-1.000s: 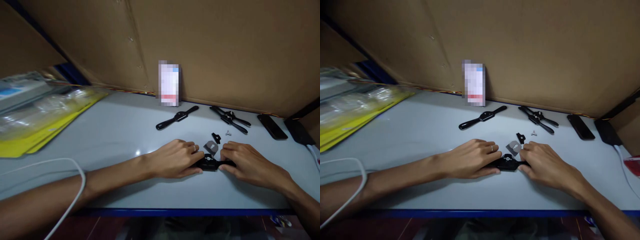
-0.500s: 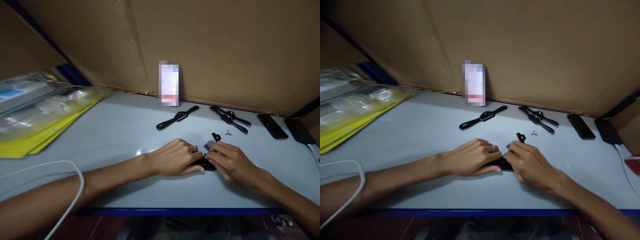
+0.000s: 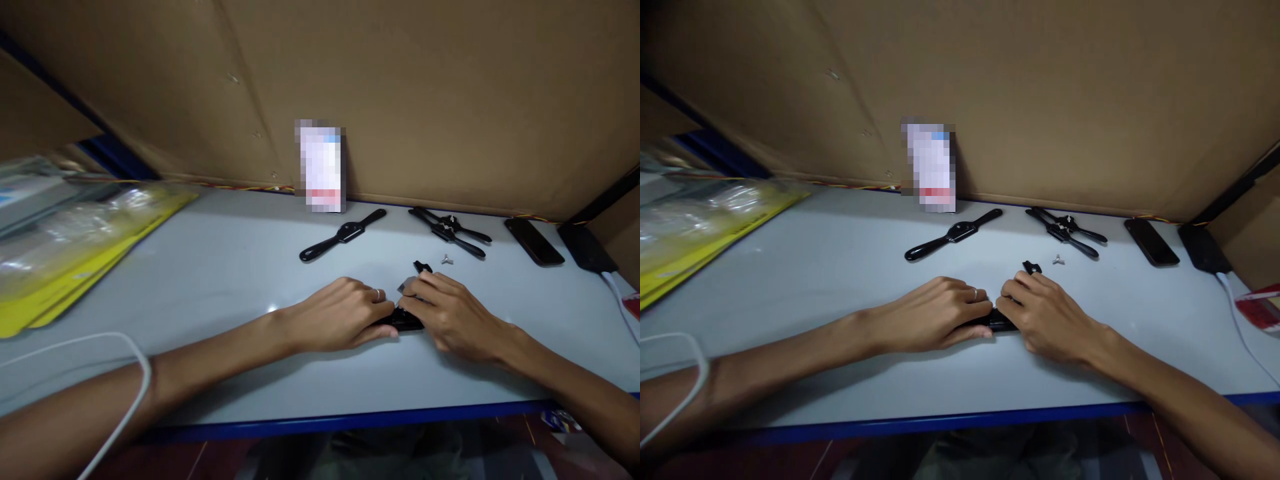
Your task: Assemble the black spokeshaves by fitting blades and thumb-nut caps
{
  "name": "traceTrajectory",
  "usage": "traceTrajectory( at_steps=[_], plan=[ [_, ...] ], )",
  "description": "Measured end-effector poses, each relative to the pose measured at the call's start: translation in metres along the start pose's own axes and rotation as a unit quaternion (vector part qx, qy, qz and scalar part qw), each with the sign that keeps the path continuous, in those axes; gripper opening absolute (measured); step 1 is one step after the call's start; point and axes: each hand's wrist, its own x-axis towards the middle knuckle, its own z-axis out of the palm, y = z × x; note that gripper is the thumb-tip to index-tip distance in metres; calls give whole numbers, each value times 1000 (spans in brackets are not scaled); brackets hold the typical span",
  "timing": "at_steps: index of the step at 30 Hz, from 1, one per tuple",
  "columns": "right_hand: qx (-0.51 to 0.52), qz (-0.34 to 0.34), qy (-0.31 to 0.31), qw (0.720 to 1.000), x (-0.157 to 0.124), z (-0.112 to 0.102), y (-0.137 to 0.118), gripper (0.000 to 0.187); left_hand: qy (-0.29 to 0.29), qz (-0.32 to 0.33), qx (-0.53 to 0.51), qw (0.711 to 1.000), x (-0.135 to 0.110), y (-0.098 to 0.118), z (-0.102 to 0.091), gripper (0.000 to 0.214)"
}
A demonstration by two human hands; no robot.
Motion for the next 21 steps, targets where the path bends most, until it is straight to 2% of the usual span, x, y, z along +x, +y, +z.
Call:
traceTrajectory(
  at_steps=[6,21],
  plan=[
    [25,-4,36,999,0,6,5,31,-4,5,-5,1000,1,0,0,55],
    [18,-22,54,998,-1,8,6,30,4,17,5,1000,0,-3,1,56]
  ],
)
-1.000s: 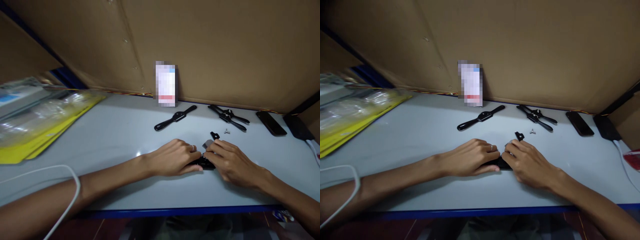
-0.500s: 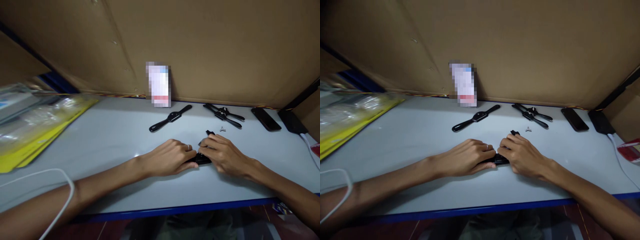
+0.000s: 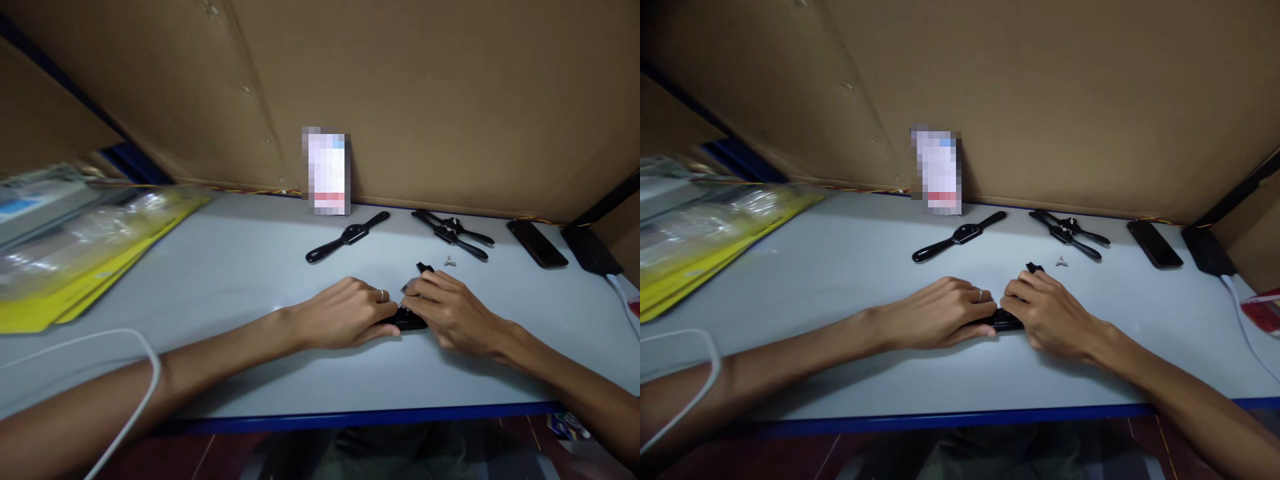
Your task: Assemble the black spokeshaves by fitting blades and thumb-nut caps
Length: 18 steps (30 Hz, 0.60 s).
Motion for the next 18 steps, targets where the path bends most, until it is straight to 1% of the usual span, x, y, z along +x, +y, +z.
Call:
traceTrajectory(
  at_steps=[7,12,18],
  plan=[
    [4,-3,-1,1000,0,1,2,29,-4,4,5,1000,1,0,-1,55],
    [13,-2,-3,1000,0,0,2,31,-6,7,9,1000,1,0,-2,55],
    [22,3,-25,999,0,-3,2,32,-3,15,10,1000,1,-1,-1,56]
  ],
)
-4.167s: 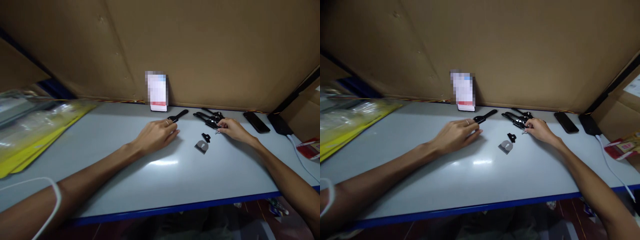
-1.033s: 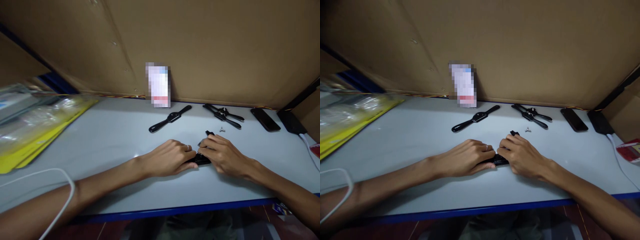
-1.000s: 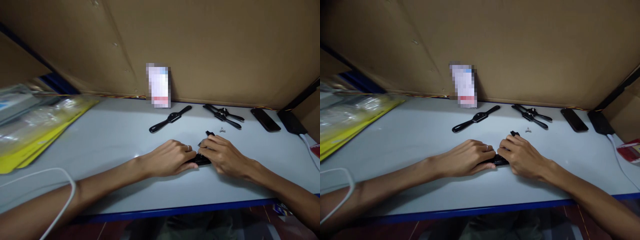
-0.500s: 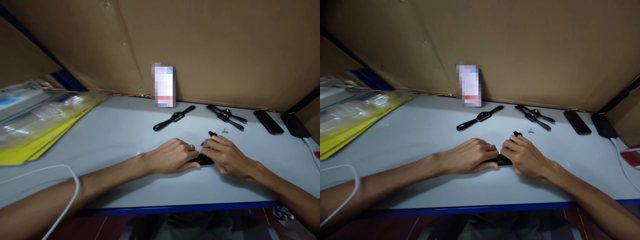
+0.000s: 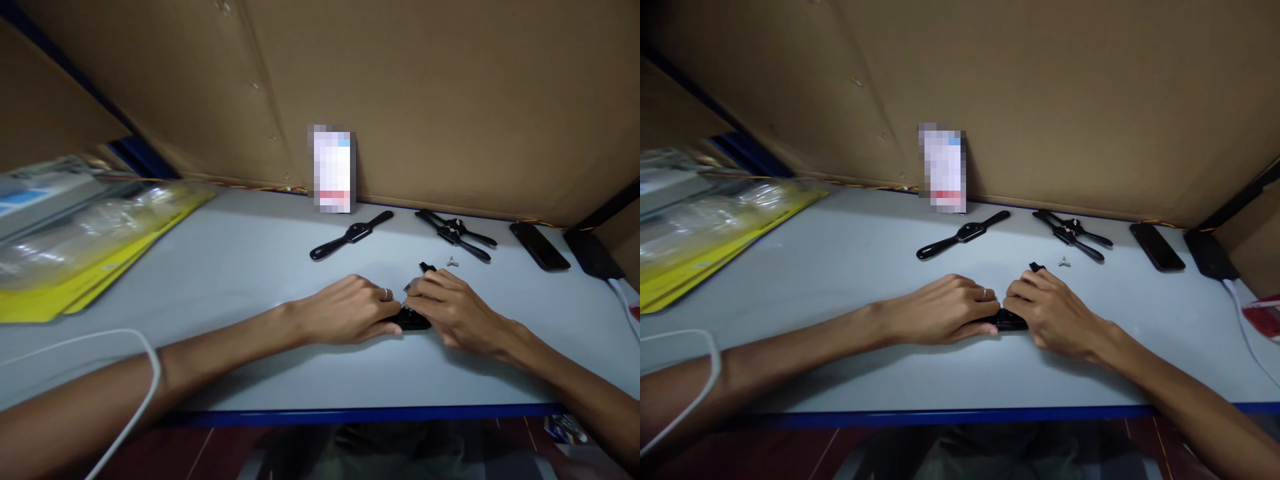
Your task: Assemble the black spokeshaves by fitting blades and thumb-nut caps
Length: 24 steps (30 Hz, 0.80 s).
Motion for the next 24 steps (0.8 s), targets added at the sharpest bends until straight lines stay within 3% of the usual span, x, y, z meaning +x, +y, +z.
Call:
traceTrajectory(
  at_steps=[13,24],
  plan=[
    [11,3,-9,1000,2,-4,2,32,4,3,-4,1000,0,0,-1,55],
    [47,-9,22,999,2,1,2,31,-10,8,-7,1000,1,-2,-2,54]
  ],
)
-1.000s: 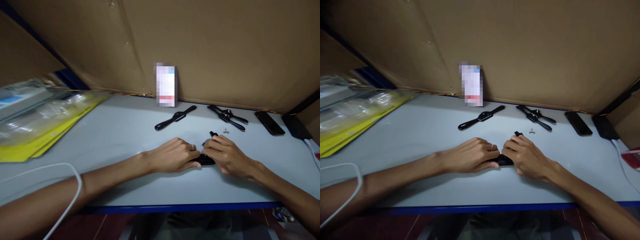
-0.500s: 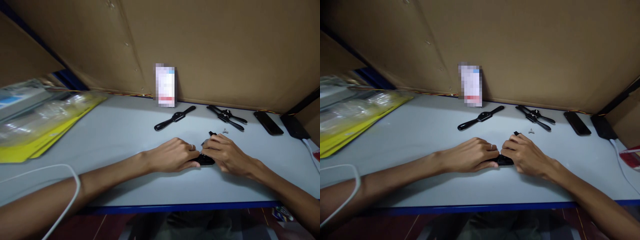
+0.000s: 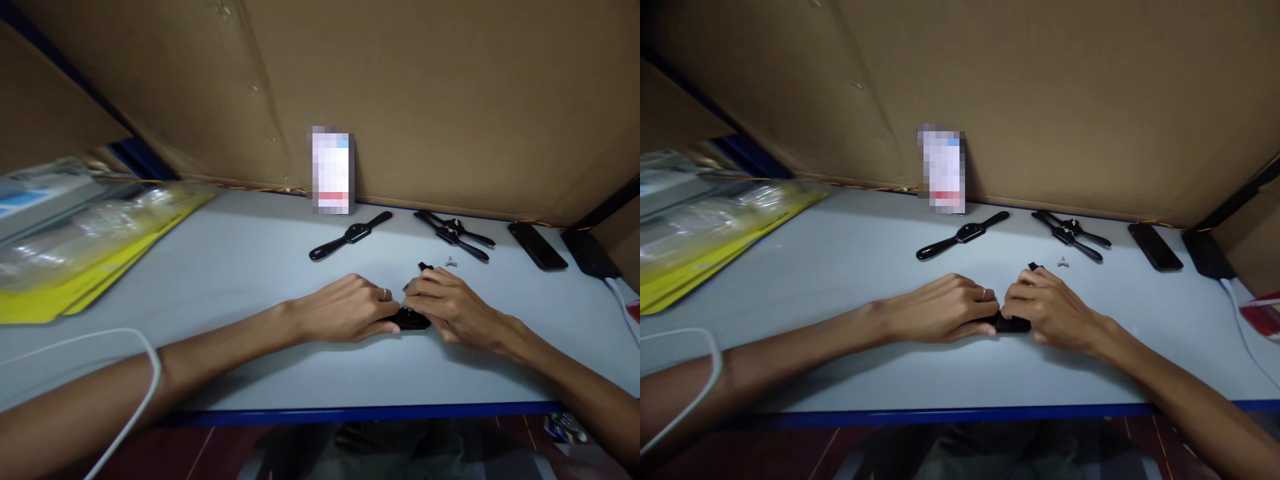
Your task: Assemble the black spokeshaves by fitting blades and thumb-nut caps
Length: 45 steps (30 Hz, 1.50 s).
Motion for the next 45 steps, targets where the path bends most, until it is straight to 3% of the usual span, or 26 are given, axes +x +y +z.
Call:
traceTrajectory(
  at_steps=[5,8,10,13,15,19,22,24,27,32,35,41,45],
  plan=[
    [30,-43,59,997,0,-4,-9,36,4,7,-12,1000,-1,-1,0,55],
    [26,11,106,994,1,-18,-9,38,2,-8,-4,1000,-1,0,0,55],
    [22,56,131,990,0,-24,-6,28,1,-12,-4,1000,-1,2,-1,54],
    [-12,99,102,990,-2,-24,-4,13,1,-24,-3,1000,-2,4,-2,53],
    [-51,108,62,991,-3,-17,-6,20,3,-26,-5,1000,-2,4,-2,52],
    [-94,108,20,989,-3,-4,-14,25,17,-18,-15,1000,-2,4,-2,55],
    [-75,96,5,993,-4,-4,-17,15,19,-17,-17,1000,-2,4,-2,54],
    [-47,66,-6,997,-4,-7,-17,20,10,-20,-13,1000,-2,4,-2,52],
    [-39,33,-6,999,-5,-12,-15,24,1,-24,-9,1000,-2,4,-1,52],
    [-103,44,22,993,-5,-14,-13,27,12,-22,-10,1000,-2,3,0,56],
    [-68,16,-2,998,-4,-13,-14,31,15,-20,-14,1000,-2,3,-1,55],
    [-110,22,10,994,-3,-13,-15,32,0,-26,-12,1000,-2,4,-1,52],
    [-92,5,-18,996,-3,-12,-15,31,0,-25,-11,1000,-2,4,-1,51]
  ],
)
